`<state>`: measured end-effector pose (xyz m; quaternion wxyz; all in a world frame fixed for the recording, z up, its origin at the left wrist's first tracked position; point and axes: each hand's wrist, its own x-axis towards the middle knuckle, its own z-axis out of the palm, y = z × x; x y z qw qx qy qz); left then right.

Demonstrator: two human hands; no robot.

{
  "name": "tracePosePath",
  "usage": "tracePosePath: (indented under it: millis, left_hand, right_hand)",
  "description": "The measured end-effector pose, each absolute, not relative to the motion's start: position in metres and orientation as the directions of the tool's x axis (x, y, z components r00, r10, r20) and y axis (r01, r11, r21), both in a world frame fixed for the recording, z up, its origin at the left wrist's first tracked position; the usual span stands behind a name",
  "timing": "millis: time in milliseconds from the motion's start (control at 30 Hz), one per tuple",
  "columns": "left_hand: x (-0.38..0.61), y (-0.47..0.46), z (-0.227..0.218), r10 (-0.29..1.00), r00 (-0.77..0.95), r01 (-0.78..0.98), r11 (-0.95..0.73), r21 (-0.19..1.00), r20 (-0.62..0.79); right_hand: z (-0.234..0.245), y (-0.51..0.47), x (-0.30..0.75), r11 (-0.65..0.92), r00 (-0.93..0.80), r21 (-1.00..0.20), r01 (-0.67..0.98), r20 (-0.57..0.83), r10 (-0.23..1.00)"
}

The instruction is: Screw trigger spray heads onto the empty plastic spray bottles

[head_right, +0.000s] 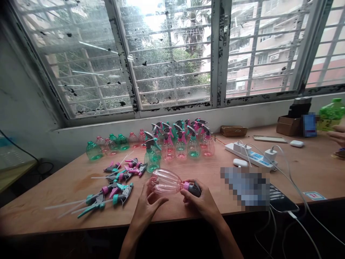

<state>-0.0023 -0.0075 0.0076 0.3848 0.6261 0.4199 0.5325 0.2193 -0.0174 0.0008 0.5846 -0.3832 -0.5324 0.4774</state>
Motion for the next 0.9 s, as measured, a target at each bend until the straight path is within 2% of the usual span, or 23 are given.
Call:
tracePosePath:
  millis: [233, 400, 500, 700, 900]
  left_hand:
    - [-0.0033, -0.0053, 0.0064, 0.95, 0.001, 0.088, -0.312, 0.946, 0.314]
    - [-0.0032, -0.0052, 0.0081, 0.911, -0.018, 0.165, -0.403, 0.9, 0.411]
    - [-0.0037, -0.0055, 0.0078, 0.92, 0.008, 0.207, -0.384, 0.9, 0.391]
    - [-0.0031, -0.0093, 0.0104, 0.946, 0.002, 0.069, -0.323, 0.944, 0.324]
    - [-0.0048, -0.006, 0.0064, 0.902, 0.02, 0.147, -0.43, 0.891, 0.432]
  right_hand:
    - [-0.0005, -0.0185, 0.2186, 0.293, -0.057, -0.956, -0.003, 0.293, 0.954]
    - [-0.006, -0.0148, 0.2193, 0.274, -0.029, -0.958, -0.079, 0.277, 0.96]
    - [-0.0068, -0.0144, 0.2193, 0.269, -0.03, -0.958, -0.102, 0.273, 0.962]
    - [-0.0015, -0.0166, 0.2184, 0.285, -0.003, -0.955, -0.082, 0.286, 0.958]
    - [0.0014, -0.0167, 0.219, 0.294, 0.034, -0.944, -0.148, 0.293, 0.956]
